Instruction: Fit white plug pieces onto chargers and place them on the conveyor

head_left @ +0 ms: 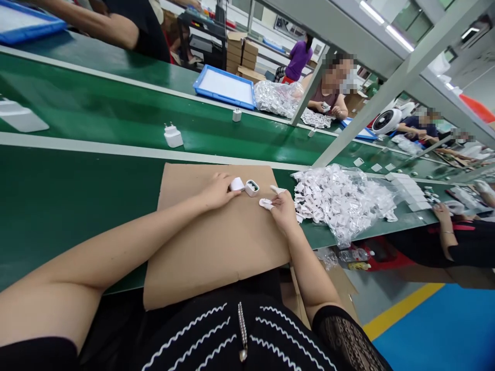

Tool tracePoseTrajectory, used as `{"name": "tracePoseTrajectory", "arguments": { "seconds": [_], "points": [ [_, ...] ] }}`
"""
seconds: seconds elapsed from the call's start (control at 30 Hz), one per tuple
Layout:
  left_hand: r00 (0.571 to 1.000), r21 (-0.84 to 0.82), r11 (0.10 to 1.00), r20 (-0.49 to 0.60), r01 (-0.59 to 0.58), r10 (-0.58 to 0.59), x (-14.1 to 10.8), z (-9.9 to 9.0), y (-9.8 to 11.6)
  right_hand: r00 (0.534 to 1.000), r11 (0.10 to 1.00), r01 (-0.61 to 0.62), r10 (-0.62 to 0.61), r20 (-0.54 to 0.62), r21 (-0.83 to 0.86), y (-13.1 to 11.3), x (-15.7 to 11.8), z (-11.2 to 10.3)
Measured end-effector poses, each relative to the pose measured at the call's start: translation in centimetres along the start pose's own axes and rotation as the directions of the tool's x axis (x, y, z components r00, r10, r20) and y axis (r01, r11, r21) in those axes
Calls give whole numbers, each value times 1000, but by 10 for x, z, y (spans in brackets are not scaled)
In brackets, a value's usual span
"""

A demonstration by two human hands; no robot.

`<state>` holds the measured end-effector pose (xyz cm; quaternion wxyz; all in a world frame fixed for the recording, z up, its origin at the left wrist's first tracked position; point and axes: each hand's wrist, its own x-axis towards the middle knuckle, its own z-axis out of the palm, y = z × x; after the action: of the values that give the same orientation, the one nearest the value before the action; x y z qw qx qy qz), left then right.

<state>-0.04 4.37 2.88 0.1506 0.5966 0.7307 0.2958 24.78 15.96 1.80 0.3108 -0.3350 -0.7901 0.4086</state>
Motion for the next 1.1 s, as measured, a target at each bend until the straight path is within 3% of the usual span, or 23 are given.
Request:
{"name": "tracePoseTrajectory", "arguments": {
  "seconds": [0.1,0.23,0.37,0.5,0.6,0.73,0.9,1.03,1.1],
  "points": [
    [995,-71,997,-100,-2,-5,-17,9,-1,989,980,-145,147,-3,139,-9,-7,-2],
    [964,-100,976,-206,-192,168,-55,20,2,949,861,-314,290,119,401,-26,-16,-8],
    [935,-109,947,-231,-301,271,-84,33,13,920,774,-387,283,273,501,-45,-23,-10],
    [936,-211,924,-227,-318,270,-92,38,22,908,771,-403,268,322,493,-59,-30,-2],
    [961,-330,913,-214,-238,173,-90,36,23,939,813,-328,222,263,482,-65,-34,5],
    [985,-395,906,-141,-150,101,-85,33,22,972,920,-152,73,222,362,-72,-34,8],
    [988,-460,877,-128,-138,89,-84,31,22,949,991,10,-53,312,137,-84,-30,6],
    [990,-513,849,-111,-127,81,-85,30,21,942,975,206,-175,286,-82,-100,-25,7],
    [991,-525,842,-107,-122,77,-85,29,21,930,971,225,-192,315,-74,-105,-20,9]
  ]
}}
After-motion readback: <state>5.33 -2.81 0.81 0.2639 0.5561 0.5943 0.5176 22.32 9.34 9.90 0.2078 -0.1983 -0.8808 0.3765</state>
